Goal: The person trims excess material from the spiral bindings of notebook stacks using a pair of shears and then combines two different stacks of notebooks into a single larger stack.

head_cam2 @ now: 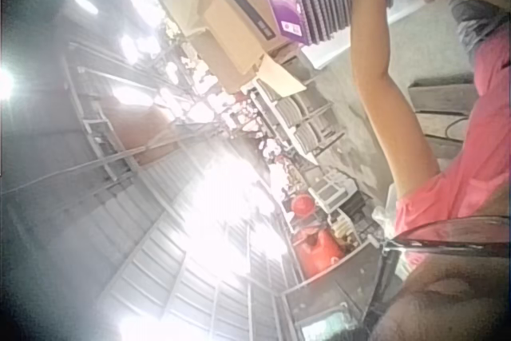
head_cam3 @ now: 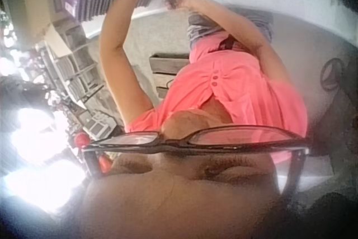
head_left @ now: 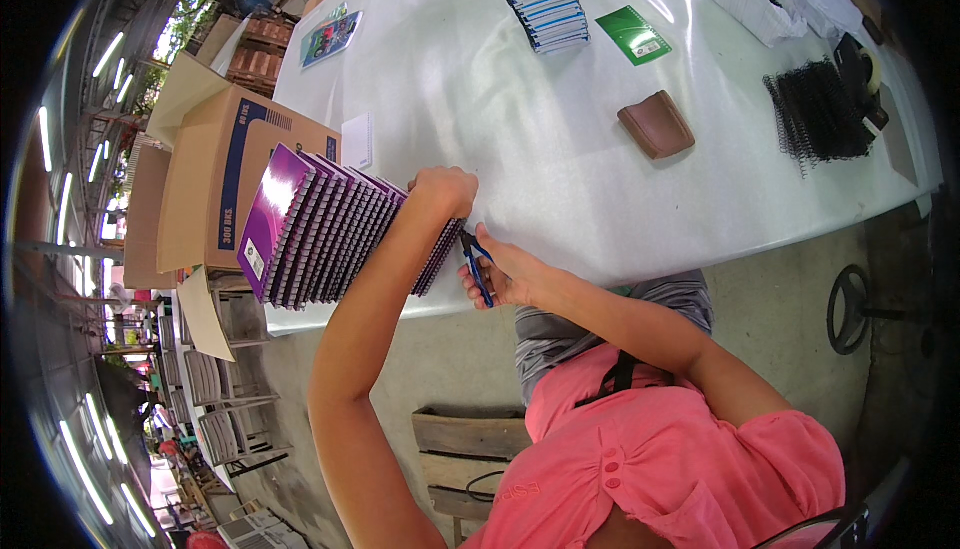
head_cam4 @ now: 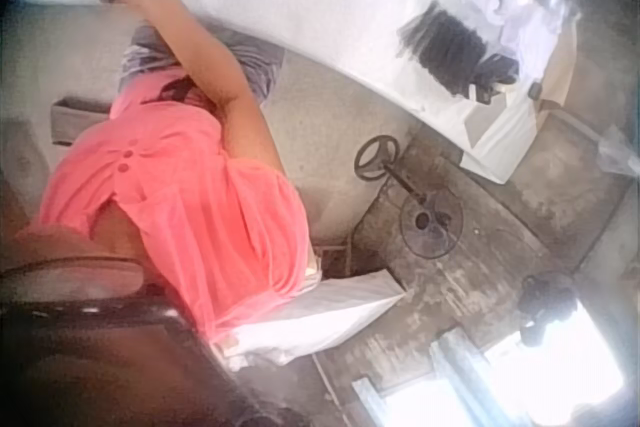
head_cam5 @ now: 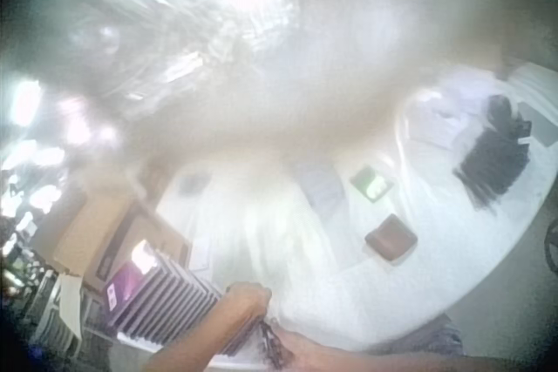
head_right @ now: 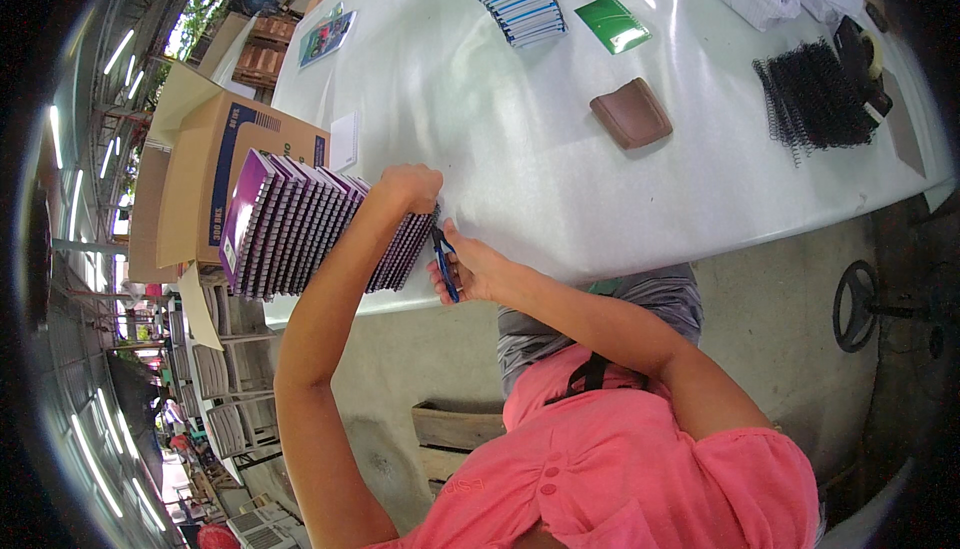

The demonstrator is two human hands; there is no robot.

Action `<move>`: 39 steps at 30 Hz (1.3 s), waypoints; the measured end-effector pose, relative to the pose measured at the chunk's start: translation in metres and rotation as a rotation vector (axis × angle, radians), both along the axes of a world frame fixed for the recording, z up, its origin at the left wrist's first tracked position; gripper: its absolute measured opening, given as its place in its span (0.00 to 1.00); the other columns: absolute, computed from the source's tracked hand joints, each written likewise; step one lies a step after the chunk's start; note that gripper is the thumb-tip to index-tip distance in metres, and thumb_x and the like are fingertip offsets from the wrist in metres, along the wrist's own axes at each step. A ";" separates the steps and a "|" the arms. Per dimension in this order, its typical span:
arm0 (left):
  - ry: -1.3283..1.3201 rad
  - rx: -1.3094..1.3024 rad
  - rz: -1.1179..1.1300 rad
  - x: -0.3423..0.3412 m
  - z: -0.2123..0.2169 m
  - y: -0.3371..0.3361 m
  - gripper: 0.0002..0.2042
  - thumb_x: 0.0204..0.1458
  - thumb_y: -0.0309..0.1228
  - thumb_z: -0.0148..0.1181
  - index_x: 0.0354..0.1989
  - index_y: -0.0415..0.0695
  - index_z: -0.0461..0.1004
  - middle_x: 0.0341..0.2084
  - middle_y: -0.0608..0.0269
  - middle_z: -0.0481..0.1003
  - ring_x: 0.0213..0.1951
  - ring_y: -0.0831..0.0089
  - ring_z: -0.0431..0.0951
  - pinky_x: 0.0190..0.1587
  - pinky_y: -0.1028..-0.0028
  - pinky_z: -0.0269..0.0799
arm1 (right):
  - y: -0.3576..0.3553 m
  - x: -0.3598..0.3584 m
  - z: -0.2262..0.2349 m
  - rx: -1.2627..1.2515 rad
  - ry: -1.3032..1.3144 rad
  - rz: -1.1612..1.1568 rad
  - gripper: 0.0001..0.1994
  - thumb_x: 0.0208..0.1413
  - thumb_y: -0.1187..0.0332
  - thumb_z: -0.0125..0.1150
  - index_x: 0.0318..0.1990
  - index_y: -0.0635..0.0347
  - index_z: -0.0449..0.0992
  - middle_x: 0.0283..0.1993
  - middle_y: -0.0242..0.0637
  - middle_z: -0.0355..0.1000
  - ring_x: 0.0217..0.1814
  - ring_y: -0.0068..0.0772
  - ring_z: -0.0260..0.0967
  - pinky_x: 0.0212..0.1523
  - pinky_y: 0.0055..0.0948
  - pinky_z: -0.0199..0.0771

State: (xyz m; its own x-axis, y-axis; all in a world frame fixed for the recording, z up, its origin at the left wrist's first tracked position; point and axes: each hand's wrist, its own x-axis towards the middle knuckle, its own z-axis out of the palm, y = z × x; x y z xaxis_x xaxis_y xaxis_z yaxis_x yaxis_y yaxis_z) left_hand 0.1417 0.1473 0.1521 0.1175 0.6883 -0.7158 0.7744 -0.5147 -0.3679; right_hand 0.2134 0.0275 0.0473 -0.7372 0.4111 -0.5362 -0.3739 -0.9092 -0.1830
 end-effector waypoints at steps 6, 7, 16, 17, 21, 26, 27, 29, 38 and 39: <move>0.004 -0.009 0.010 0.000 0.000 0.001 0.20 0.51 0.27 0.57 0.55 0.47 0.76 0.57 0.55 0.73 0.57 0.53 0.74 0.51 0.44 0.75 | -0.002 0.000 -0.003 0.001 -0.031 0.010 0.40 0.55 0.27 0.43 0.40 0.65 0.68 0.30 0.38 0.66 0.30 0.36 0.65 0.32 0.37 0.70; 0.002 -0.003 0.009 -0.001 -0.001 0.001 0.20 0.51 0.27 0.57 0.55 0.47 0.76 0.57 0.55 0.73 0.57 0.53 0.75 0.51 0.44 0.75 | -0.003 0.001 -0.002 0.015 -0.035 0.012 0.40 0.56 0.27 0.43 0.41 0.65 0.68 0.30 0.38 0.66 0.31 0.36 0.66 0.33 0.38 0.71; 0.000 -0.008 0.003 -0.002 -0.002 0.002 0.20 0.51 0.26 0.57 0.54 0.47 0.76 0.57 0.55 0.74 0.56 0.53 0.76 0.49 0.45 0.77 | -0.001 0.000 0.004 0.016 -0.046 0.009 0.39 0.56 0.27 0.42 0.41 0.64 0.69 0.31 0.38 0.67 0.30 0.35 0.66 0.31 0.37 0.72; -0.004 -0.008 0.012 -0.003 -0.003 0.001 0.20 0.51 0.26 0.57 0.54 0.47 0.76 0.56 0.55 0.74 0.56 0.53 0.76 0.49 0.45 0.77 | 0.000 0.000 0.006 0.010 -0.063 0.008 0.39 0.56 0.27 0.42 0.40 0.63 0.69 0.31 0.37 0.66 0.29 0.34 0.65 0.29 0.35 0.70; -0.001 0.001 -0.009 0.001 -0.001 0.002 0.20 0.51 0.26 0.57 0.55 0.46 0.76 0.56 0.55 0.74 0.55 0.53 0.76 0.49 0.46 0.77 | 0.005 -0.003 -0.004 -0.088 0.065 -0.001 0.37 0.56 0.27 0.43 0.36 0.61 0.68 0.26 0.33 0.62 0.25 0.30 0.59 0.25 0.29 0.63; 0.008 -0.006 0.002 0.000 0.000 0.002 0.21 0.52 0.26 0.56 0.56 0.46 0.74 0.56 0.55 0.74 0.56 0.53 0.76 0.49 0.45 0.77 | 0.002 -0.001 -0.013 -0.007 0.078 0.015 0.37 0.55 0.27 0.44 0.31 0.59 0.67 0.21 0.29 0.56 0.21 0.28 0.51 0.23 0.28 0.55; 0.006 -0.005 0.003 -0.001 0.001 0.002 0.21 0.52 0.26 0.56 0.56 0.46 0.74 0.56 0.55 0.74 0.56 0.53 0.76 0.49 0.45 0.77 | -0.001 -0.001 -0.011 -0.006 0.076 0.016 0.37 0.55 0.27 0.44 0.31 0.59 0.67 0.21 0.29 0.56 0.21 0.28 0.51 0.23 0.28 0.55; -0.020 -0.006 0.003 -0.002 0.003 0.001 0.20 0.51 0.26 0.56 0.56 0.45 0.74 0.56 0.53 0.74 0.56 0.53 0.76 0.51 0.49 0.76 | -0.008 0.000 -0.005 0.054 -0.041 -0.001 0.38 0.54 0.26 0.44 0.33 0.60 0.69 0.23 0.32 0.61 0.23 0.31 0.58 0.27 0.32 0.63; -0.020 -0.023 -0.018 0.003 0.015 -0.001 0.21 0.51 0.27 0.56 0.56 0.45 0.74 0.55 0.51 0.74 0.55 0.54 0.76 0.53 0.57 0.75 | -0.001 0.004 0.000 0.093 -0.063 0.004 0.42 0.54 0.25 0.40 0.42 0.64 0.72 0.32 0.38 0.69 0.35 0.37 0.69 0.37 0.40 0.73; -0.022 -0.023 -0.016 0.002 0.014 -0.002 0.21 0.51 0.27 0.56 0.56 0.45 0.74 0.55 0.51 0.74 0.55 0.54 0.76 0.53 0.57 0.75 | -0.002 0.004 0.000 0.092 -0.065 0.006 0.42 0.54 0.25 0.40 0.42 0.64 0.72 0.32 0.38 0.69 0.35 0.37 0.69 0.37 0.40 0.73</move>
